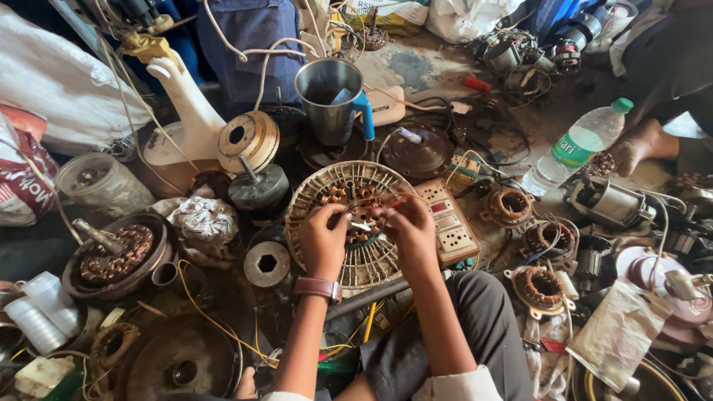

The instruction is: The person sits on the floor of a cluttered electromechanical repair workshop and works on a ceiling fan motor stator, routing and pressing insulated wires into the coil slots by hand. They then use pliers to cut and prepare wire leads and connect the wires on the stator.

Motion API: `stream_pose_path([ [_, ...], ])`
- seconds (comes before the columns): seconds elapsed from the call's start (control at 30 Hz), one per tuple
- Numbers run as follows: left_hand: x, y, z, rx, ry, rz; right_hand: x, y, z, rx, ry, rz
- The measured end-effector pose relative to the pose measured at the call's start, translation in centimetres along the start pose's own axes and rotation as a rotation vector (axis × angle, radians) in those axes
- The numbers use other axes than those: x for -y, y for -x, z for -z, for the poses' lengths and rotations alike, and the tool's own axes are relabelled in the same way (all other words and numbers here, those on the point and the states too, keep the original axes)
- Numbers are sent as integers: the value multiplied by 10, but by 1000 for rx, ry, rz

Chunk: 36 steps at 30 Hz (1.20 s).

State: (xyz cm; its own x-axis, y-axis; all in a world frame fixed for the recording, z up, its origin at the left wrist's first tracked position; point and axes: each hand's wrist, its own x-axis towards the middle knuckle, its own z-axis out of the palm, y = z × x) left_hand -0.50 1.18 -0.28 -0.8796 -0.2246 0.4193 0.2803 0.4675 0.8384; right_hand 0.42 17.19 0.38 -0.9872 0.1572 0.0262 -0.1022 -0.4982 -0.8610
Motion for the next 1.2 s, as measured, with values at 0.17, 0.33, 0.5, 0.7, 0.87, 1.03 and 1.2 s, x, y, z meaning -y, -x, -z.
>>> stream_pose_path([
  [0.17, -7, 2, 2, 69, -133, -13, -5, 10, -8, 170, -12, 81],
  [0.33, -7, 1, -5, 101, -357, -169, 1, 5, -17, 206, -68, 170],
  [0.5, -14, 2, -10, 103, -357, -207, 12, 4, -17, 226, 30, 199],
  [0.7, -26, 3, -2, 130, -364, -227, 14, 7, -11, 311, 273, 235],
  [0.87, -33, 3, 3, 135, -384, -273, 7, 7, -5, 256, 249, 240],
  [1.03, -33, 4, 0, 151, -606, -427, 2, 3, -10, 87, 129, 309],
  [1.2, -33, 7, -6, 159, -707, -498, 4, 1, -23, -102, 14, 392],
])
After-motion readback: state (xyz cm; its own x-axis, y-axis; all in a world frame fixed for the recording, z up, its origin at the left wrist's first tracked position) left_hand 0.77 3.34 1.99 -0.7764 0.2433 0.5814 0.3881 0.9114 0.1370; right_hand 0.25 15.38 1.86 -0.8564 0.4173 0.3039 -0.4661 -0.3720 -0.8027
